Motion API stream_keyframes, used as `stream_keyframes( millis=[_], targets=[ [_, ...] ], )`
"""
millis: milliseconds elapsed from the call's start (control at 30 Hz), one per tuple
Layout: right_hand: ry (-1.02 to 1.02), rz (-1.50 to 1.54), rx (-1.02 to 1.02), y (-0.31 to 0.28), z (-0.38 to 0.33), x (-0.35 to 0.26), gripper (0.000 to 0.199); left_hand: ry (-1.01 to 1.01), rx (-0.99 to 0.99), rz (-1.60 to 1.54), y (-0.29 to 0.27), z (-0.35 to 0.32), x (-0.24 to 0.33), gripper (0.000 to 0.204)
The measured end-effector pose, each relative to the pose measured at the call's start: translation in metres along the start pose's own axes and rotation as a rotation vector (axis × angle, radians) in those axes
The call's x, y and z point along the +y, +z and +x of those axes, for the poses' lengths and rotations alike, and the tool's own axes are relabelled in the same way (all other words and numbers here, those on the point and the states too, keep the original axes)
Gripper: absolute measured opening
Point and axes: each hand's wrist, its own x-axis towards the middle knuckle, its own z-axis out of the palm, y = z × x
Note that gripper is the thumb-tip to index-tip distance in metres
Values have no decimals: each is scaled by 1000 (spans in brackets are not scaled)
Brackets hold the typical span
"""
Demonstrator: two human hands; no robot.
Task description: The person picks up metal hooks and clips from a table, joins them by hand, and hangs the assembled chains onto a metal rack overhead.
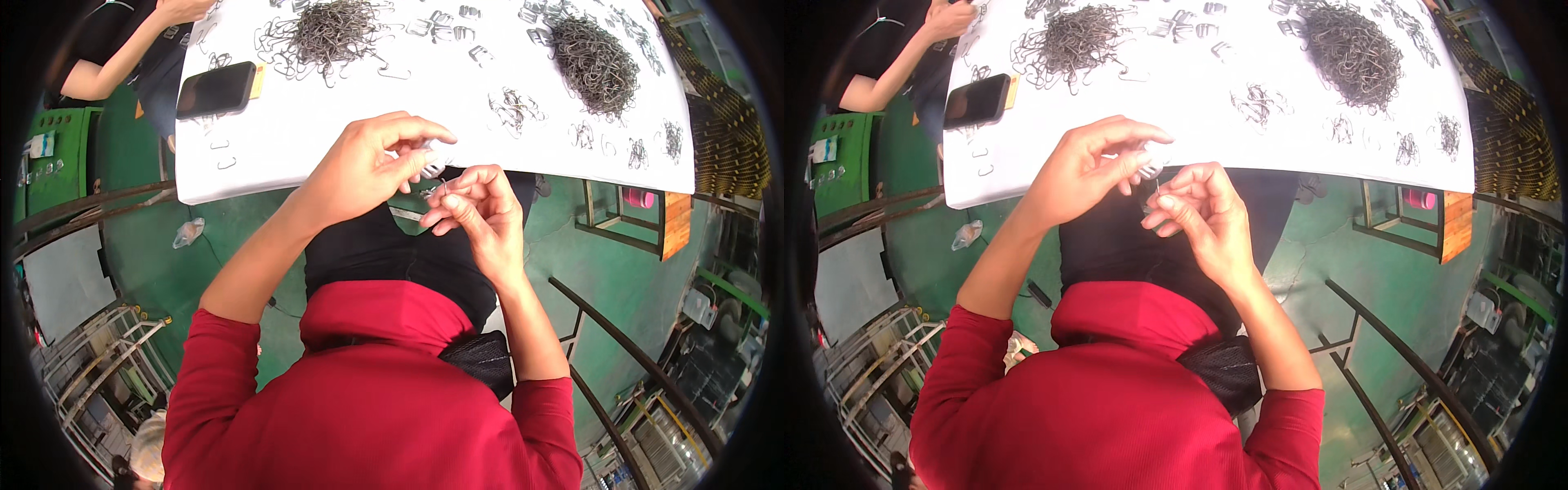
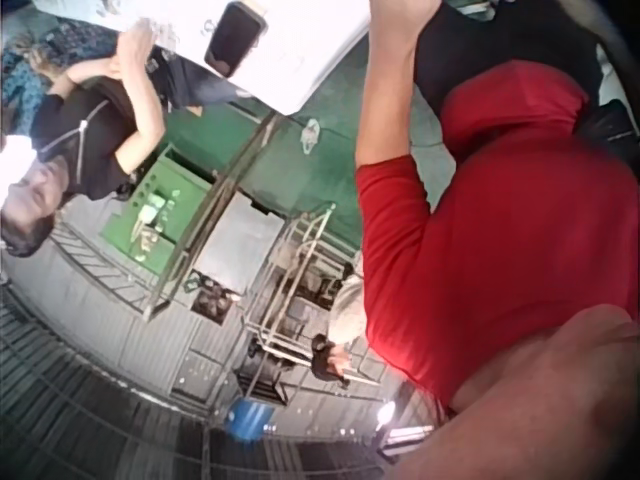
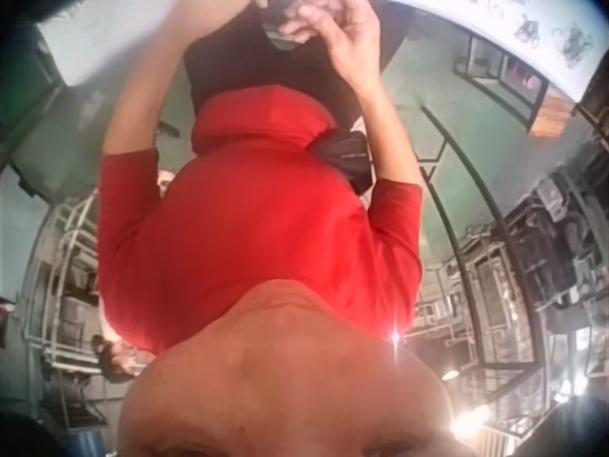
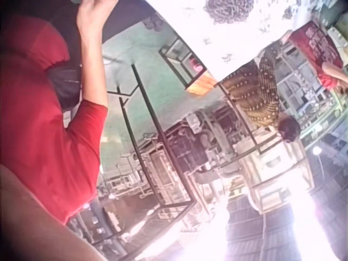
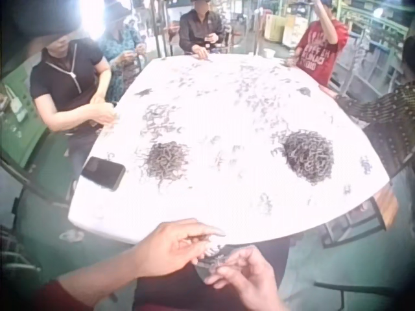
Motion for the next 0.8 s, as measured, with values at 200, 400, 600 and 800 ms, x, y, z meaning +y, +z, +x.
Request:
stream_keyframes(
  millis=[200, 400, 600, 800],
  targets=[
    [23, 42, -21, 3, 4, 1, 17, 103, -46, 176, -1, -6, 9, 27],
    [92, -27, -34, -1, 4, 7, 17, 183, -51, 279, -3, -12, 6, 26],
    [-22, -441, 50, -17, 53, -10, 15, 137, 14, 205, 3, -25, -11, 23],
    [-498, -1164, -70, -7, 198, -1, 12, 112, 101, 196, 14, -31, -23, 18]
  ],
)
